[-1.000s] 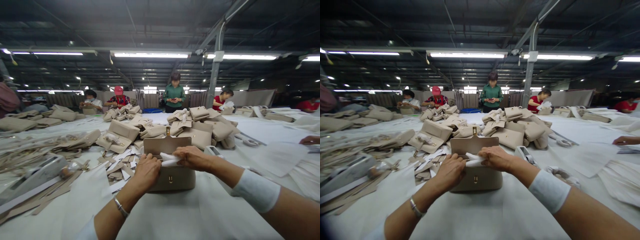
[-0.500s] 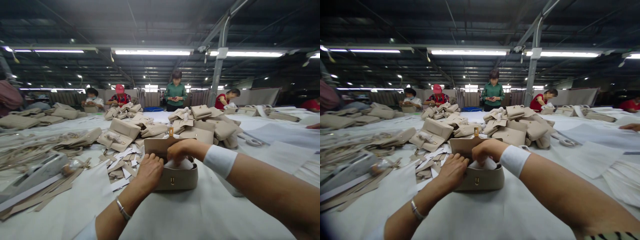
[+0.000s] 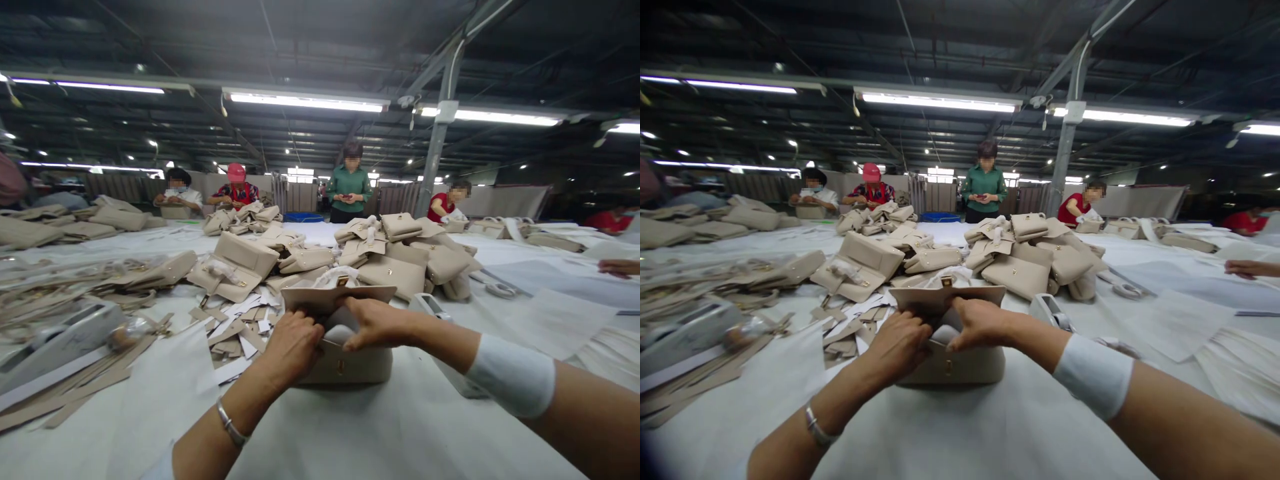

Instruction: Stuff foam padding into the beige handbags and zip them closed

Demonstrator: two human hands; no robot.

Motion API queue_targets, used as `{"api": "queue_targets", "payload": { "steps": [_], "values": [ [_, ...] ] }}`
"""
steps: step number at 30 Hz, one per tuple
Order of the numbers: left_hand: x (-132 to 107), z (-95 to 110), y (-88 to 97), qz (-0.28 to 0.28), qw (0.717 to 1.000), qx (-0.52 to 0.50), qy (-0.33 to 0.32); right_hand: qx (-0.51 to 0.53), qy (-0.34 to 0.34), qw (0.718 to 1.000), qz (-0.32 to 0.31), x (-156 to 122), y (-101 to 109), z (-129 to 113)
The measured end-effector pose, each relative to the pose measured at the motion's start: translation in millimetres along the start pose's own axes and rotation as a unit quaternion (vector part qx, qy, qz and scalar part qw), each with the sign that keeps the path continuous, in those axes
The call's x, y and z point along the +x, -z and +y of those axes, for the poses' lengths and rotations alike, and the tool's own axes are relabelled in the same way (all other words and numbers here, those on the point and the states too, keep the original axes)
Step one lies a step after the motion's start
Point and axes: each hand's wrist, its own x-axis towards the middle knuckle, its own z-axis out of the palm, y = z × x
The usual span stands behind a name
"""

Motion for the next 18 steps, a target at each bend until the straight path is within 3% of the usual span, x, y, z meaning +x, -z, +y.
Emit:
{"api": "queue_targets", "payload": {
  "steps": [2, 6, 9, 11, 14, 16, 18],
  "values": [
    [3, -1, 1.2, -0.006, 1.0, 0.002, -0.01, -0.012, -0.026, 0.999, 0.015, -8, -2, -1],
    [3, -2, 2.0, 0.012, 1.0, 0.001, -0.021, 0.08, -0.1, 0.988, 0.089, -6, -17, 10],
    [0, -5, 0.9, 0.017, 1.0, -0.018, -0.018, 0.11, -0.066, 0.987, 0.101, 3, -19, 18],
    [-1, -7, 0.2, 0.013, 1.0, -0.019, -0.012, 0.083, 0.001, 0.995, 0.06, 10, -11, 14],
    [-1, -9, 0.1, -0.005, 1.0, -0.007, -0.009, -0.046, 0.087, 0.992, -0.081, 23, 10, -7],
    [0, -9, 0.5, -0.01, 1.0, -0.009, -0.017, -0.146, 0.093, 0.972, -0.158, 33, 19, -23],
    [1, -11, 0.4, -0.003, 0.999, -0.022, -0.031, -0.202, 0.076, 0.961, -0.173, 42, 20, -34]
  ]
}}
